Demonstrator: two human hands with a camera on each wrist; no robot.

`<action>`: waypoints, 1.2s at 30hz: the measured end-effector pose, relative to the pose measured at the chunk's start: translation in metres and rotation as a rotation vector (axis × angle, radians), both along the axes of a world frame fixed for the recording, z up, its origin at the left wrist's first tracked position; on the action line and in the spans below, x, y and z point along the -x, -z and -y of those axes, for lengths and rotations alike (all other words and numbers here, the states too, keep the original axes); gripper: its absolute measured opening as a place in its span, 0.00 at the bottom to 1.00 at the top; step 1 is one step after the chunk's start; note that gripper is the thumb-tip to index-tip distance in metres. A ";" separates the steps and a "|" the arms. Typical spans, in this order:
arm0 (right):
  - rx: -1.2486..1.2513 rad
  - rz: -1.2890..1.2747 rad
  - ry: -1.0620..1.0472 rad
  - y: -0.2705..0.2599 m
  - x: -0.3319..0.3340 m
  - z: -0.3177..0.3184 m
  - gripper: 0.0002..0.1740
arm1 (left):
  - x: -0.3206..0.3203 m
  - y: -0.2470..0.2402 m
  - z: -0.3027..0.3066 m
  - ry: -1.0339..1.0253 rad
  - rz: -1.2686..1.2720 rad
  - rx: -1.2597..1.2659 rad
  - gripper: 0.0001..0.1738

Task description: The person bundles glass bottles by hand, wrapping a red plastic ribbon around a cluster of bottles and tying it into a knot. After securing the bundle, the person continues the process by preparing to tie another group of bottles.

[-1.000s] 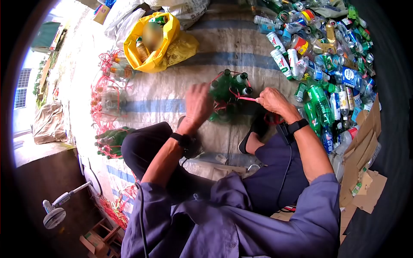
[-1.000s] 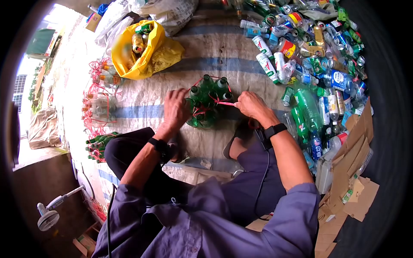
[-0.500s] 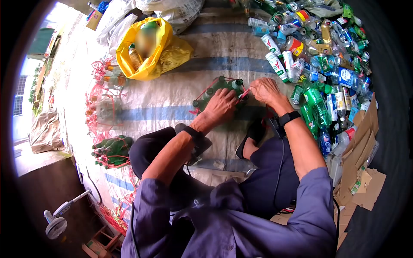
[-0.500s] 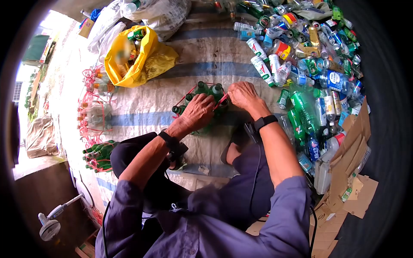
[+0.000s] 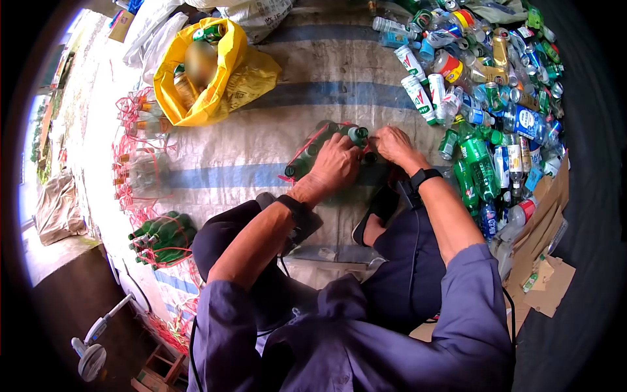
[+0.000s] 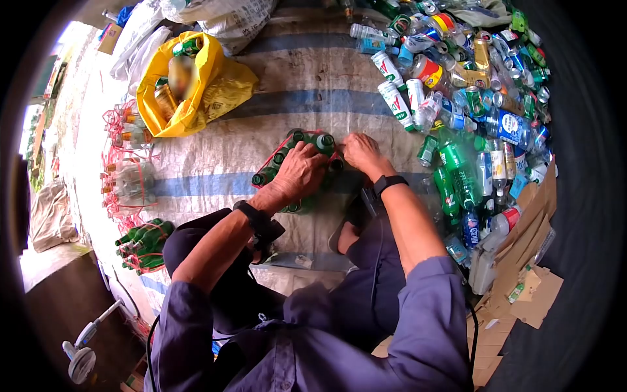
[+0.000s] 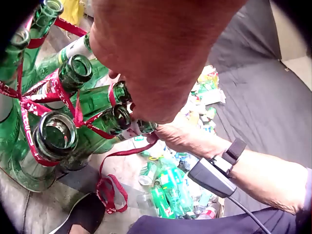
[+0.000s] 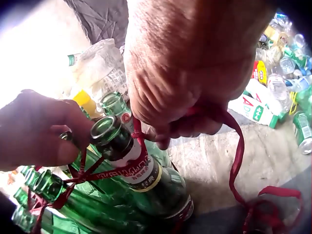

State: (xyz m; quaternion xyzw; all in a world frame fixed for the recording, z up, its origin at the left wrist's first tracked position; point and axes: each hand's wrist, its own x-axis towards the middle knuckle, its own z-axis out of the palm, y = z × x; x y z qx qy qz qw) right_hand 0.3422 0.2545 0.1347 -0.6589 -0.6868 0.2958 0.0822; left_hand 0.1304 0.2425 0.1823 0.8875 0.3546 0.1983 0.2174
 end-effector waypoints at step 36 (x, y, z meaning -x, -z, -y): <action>0.360 0.025 0.163 0.033 0.012 -0.020 0.18 | -0.013 0.020 -0.005 -0.028 -0.149 0.119 0.10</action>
